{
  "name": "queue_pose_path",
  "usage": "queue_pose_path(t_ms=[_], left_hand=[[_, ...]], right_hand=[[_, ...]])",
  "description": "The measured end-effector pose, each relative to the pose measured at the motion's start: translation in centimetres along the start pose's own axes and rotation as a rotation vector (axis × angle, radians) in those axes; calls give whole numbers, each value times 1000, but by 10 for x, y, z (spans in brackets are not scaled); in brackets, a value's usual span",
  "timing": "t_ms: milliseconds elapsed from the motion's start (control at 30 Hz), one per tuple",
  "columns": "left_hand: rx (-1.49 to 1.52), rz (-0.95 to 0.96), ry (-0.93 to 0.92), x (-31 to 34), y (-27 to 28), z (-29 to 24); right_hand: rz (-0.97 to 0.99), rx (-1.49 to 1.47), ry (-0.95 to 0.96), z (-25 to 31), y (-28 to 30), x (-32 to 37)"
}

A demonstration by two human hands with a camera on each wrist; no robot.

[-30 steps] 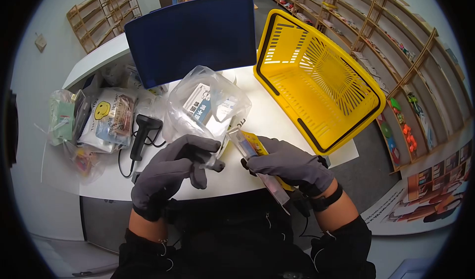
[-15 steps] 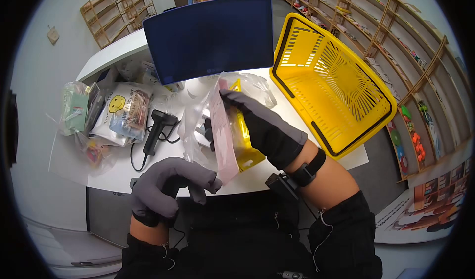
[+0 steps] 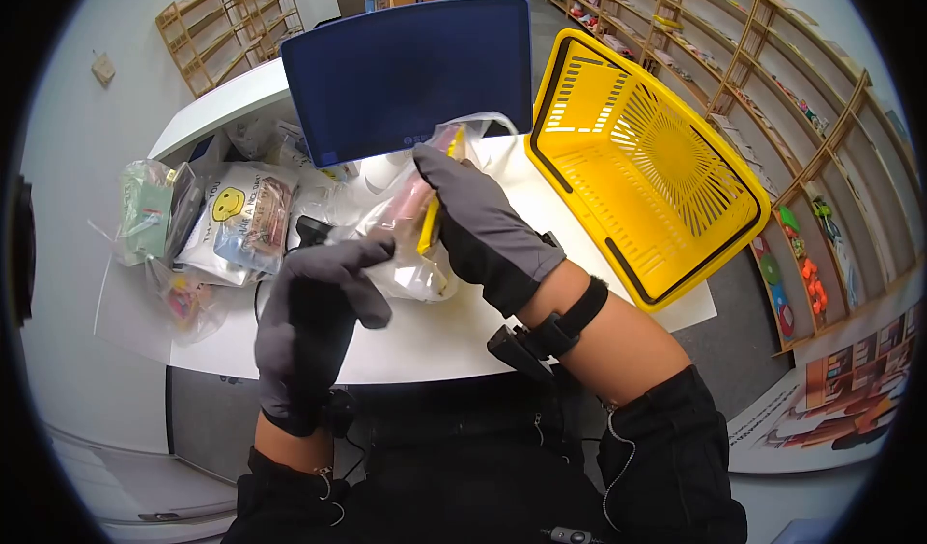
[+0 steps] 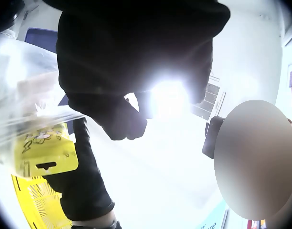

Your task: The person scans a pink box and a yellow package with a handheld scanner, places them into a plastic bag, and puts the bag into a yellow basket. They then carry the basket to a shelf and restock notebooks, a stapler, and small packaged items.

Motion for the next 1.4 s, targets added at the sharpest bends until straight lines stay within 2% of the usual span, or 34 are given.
queue_pose_path(t_ms=[33, 133, 167, 233, 300, 400, 433, 533, 567, 633, 667, 767, 833, 900, 933, 1000, 1033, 1100, 1133, 1233, 1267, 1333, 1367, 1400], left_hand=[[3, -57, -56, -1, 2, -1], [8, -174, -172, -7, 5, -5], [60, -253, -211, -11, 3, -6], [165, -408, -286, -16, 1, -7], [105, -431, -307, -18, 6, -7], [-15, -474, -353, -21, 12, -8], [-95, -487, -380, -22, 12, -8], [-333, -525, -444, -20, 9, -8], [-414, -535, -463, -19, 7, -8], [-572, -541, -503, -20, 2, -10], [-563, -529, -503, -20, 3, -12], [-129, -346, -203, -14, 23, -15], [-174, -337, -190, -13, 21, -19], [-297, -371, -186, -14, 21, -25], [-290, -365, -178, -17, 24, -24], [-263, -286, -219, -21, 28, -22], [-251, -246, -247, -25, 30, -22], [-264, -255, -201, -29, 33, -26], [-278, -266, -156, -32, 35, -28], [-290, -311, -73, -41, 33, -31], [-289, -332, -50, -43, 30, -31], [-284, -367, -11, -46, 38, -26], [-252, -304, 22, -46, 46, -24], [-218, -238, 51, -48, 53, -24]], right_hand=[[2, -1, 0, 3, -1, 3], [-144, 901, 359, 15, 3, 10], [-141, 903, 359, 17, 5, 13], [-36, 1022, 509, 21, 7, 21], [17, 1081, 587, 22, 15, 28], [60, 1421, 950, 22, 28, 35], [64, 1423, 953, 27, 31, 39], [-58, 1215, 1395, 49, 37, 62], [-58, 1217, 1393, 49, 39, 58], [-280, 1258, 1363, 54, 47, 39], [-399, 1279, 1349, 60, 51, 37], [-506, 1457, 1438, 96, 66, 70], [-695, 1551, 1709, 138, 86, 92], [-1068, 1899, 1670, 177, 124, 113], [-1074, 1912, 1661, 191, 143, 120], [-1016, 1855, 1243, 212, 178, 131], [-1019, 1858, 1240, 218, 184, 135], [-1074, 1606, 763, 230, 192, 141], [-1070, 1610, 759, 237, 189, 143], [-1059, 1710, 505, 253, 184, 142], [-1044, 1723, 484, 259, 196, 137], [-954, 1616, 605, 276, 219, 127], [-949, 1627, 594, 286, 218, 124], [-987, 1650, 467, 299, 212, 124]])
Point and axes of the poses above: each hand's wrist, its own x-axis away from the middle knuckle, its own y-axis out of the back of the hand, z = x × y, the point moved 1 cm from there along -x, towards the middle knuckle, and after that the axes turned 13 degrees about -z, right-handed, at the moved point
